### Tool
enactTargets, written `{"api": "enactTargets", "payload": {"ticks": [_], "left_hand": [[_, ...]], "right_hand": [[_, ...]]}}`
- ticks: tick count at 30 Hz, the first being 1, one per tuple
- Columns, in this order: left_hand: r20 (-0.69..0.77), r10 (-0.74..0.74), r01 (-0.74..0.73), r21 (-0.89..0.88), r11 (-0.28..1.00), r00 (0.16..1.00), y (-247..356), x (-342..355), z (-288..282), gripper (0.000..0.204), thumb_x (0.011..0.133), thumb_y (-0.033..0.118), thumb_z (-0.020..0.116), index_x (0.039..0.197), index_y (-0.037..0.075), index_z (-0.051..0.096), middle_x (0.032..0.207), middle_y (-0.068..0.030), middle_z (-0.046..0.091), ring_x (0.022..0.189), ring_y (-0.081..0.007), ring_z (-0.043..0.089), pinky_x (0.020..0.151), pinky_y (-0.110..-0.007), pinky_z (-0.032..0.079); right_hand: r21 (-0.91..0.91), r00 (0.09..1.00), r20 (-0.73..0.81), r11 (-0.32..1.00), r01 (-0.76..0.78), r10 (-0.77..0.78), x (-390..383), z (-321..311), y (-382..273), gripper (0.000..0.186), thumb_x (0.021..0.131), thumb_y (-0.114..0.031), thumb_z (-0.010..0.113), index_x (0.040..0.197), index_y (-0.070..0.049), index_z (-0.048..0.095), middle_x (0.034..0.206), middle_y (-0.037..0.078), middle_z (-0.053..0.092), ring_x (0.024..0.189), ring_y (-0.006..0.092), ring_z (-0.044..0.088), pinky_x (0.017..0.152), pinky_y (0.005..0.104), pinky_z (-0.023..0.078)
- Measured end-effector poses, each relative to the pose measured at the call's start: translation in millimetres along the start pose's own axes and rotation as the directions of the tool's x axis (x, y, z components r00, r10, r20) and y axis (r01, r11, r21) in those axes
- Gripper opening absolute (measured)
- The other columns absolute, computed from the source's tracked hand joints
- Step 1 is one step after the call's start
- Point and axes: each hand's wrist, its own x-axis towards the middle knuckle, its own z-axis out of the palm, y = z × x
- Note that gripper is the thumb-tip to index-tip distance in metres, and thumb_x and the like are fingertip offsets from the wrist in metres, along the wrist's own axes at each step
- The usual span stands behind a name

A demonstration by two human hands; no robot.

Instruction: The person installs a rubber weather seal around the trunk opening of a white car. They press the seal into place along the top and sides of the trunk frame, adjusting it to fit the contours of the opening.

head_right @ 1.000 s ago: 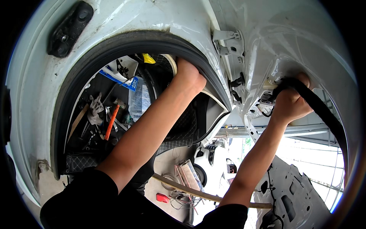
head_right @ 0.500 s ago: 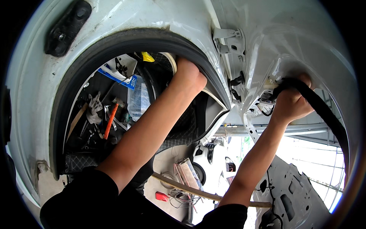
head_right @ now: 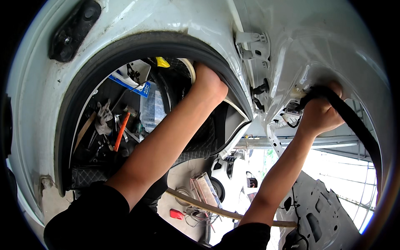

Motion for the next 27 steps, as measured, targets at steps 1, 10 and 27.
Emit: {"api": "enactTargets", "payload": {"ticks": [1,10,27], "left_hand": [[0.016,0.032,-0.032,0.008,0.999,0.999,-1.6,-2.6,-0.3,0.036,0.096,0.034,0.038,0.123,0.011,0.047,0.127,-0.0026,0.049,0.117,-0.0173,0.045,0.101,-0.034,0.037],[-0.049,0.021,-0.013,0.150,0.989,0.999,-6.8,4.1,-15.2,0.027,0.097,0.026,0.038,0.115,0.010,0.050,0.118,-0.0011,0.053,0.108,-0.0139,0.049,0.096,-0.031,0.039],[0.005,-0.039,0.039,0.021,0.999,0.999,5.2,0.8,3.1,0.022,0.094,0.024,0.044,0.108,0.010,0.054,0.110,-0.0014,0.058,0.102,-0.0140,0.053,0.090,-0.032,0.043]], "right_hand": [[0.003,1.000,0.003,1.000,0.000,0.000,0.9,0.3,0.4,0.033,0.084,-0.015,0.039,0.078,-0.001,0.068,0.068,0.010,0.065,0.061,0.0216,0.062,0.061,0.0308,0.049],[-0.023,0.999,-0.011,0.999,-0.036,0.035,-1.1,-1.2,-3.1,0.033,0.087,-0.015,0.039,0.081,-0.001,0.068,0.071,0.011,0.066,0.062,0.0235,0.063,0.060,0.0315,0.049],[0.004,0.998,-0.054,1.000,0.006,-0.006,-2.8,-2.6,-1.1,0.034,0.090,-0.016,0.041,0.084,0.003,0.069,0.072,0.014,0.067,0.063,0.0253,0.064,0.059,0.0336,0.050]]}}
